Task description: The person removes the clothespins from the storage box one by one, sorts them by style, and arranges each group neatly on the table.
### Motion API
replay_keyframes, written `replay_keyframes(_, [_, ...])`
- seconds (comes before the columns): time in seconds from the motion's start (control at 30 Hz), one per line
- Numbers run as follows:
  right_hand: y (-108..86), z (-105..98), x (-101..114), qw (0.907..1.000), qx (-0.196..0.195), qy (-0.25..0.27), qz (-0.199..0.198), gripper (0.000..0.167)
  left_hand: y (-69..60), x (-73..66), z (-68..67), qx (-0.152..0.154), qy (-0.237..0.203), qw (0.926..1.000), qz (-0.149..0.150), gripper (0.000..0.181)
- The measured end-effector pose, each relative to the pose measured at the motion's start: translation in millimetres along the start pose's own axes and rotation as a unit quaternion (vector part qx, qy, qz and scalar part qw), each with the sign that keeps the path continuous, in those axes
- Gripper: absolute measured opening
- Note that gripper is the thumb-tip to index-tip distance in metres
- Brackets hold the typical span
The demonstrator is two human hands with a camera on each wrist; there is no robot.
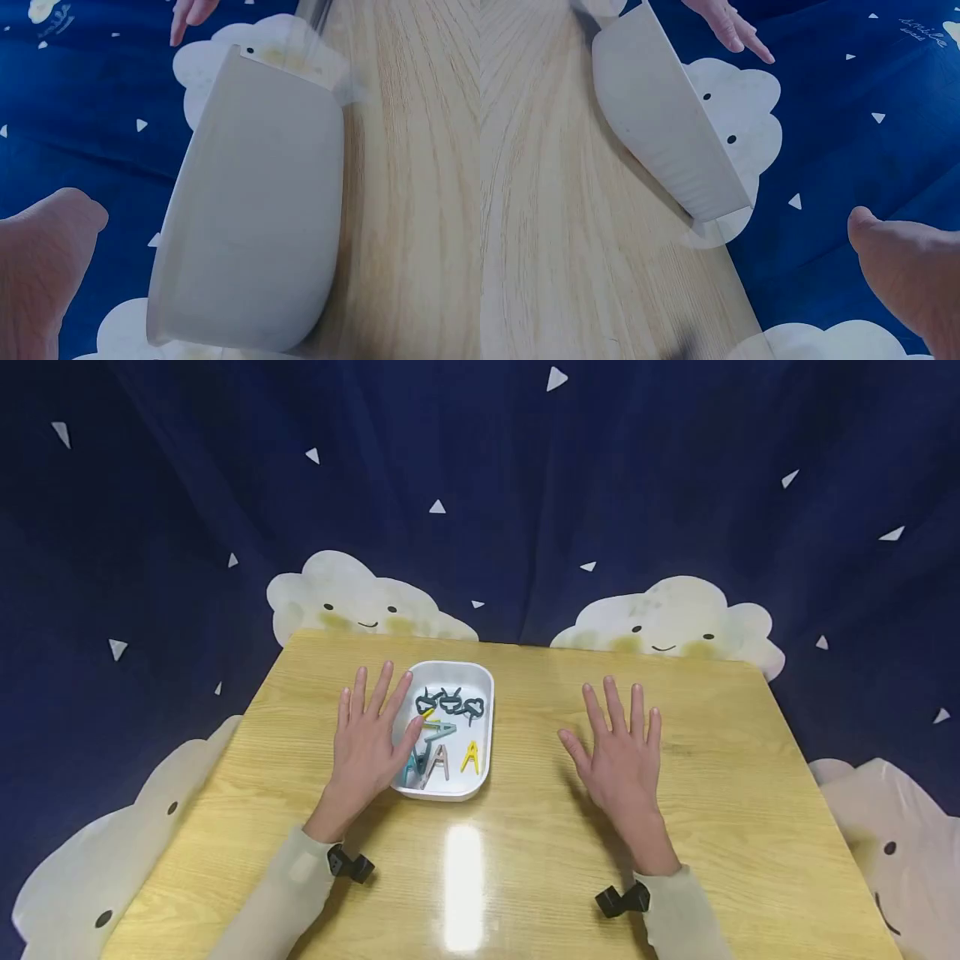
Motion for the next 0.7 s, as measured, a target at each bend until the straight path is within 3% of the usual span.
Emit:
replay_keyframes(0.13, [0.3, 3, 0, 1.0, 0.002, 0.001, 0.0, 0.079, -0.7, 1.4, 2.2, 0.005, 0.003, 1.0, -0.003, 0.07])
replay_keyframes(0.23, [1.5, 5, 4, 0.9999, 0.0, 0.01, -0.007, 0.08, -0.4, 4.5, 3.5, 0.01, -0.019, 0.9997, -0.008, 0.07])
replay_keyframes(0.33, [3.2, 8, 12, 0.9987, -0.017, 0.041, -0.026, 0.079, 0.0, 10.2, 6.1, 0.011, -0.072, 0.997, -0.027, 0.072])
replay_keyframes(0.43, [8.2, 8, 25, 0.9933, -0.049, 0.086, -0.059, 0.072, 2.7, 17.5, 11.0, 0.007, -0.137, 0.989, -0.057, 0.072])
replay_keyframes(0.57, [17.7, 13, 44, 0.9844, -0.059, 0.14, -0.09, 0.056, 4.4, 26.1, 22.5, 0.037, -0.226, 0.968, -0.102, 0.072])
replay_keyframes(0.7, [29.2, 27, 60, 0.984, -0.022, 0.152, -0.089, 0.049, 1.0, 28.7, 36.3, 0.092, -0.319, 0.9326, -0.141, 0.073])
Point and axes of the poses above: each hand's wrist, its own y-axis towards the middle knuckle, its own z-axis out of the palm, x = y × z, the point moved 4 cm from there along y, towards the middle knuckle, and after that the axes turned 14 degrees about y, right-handed, at the moved point
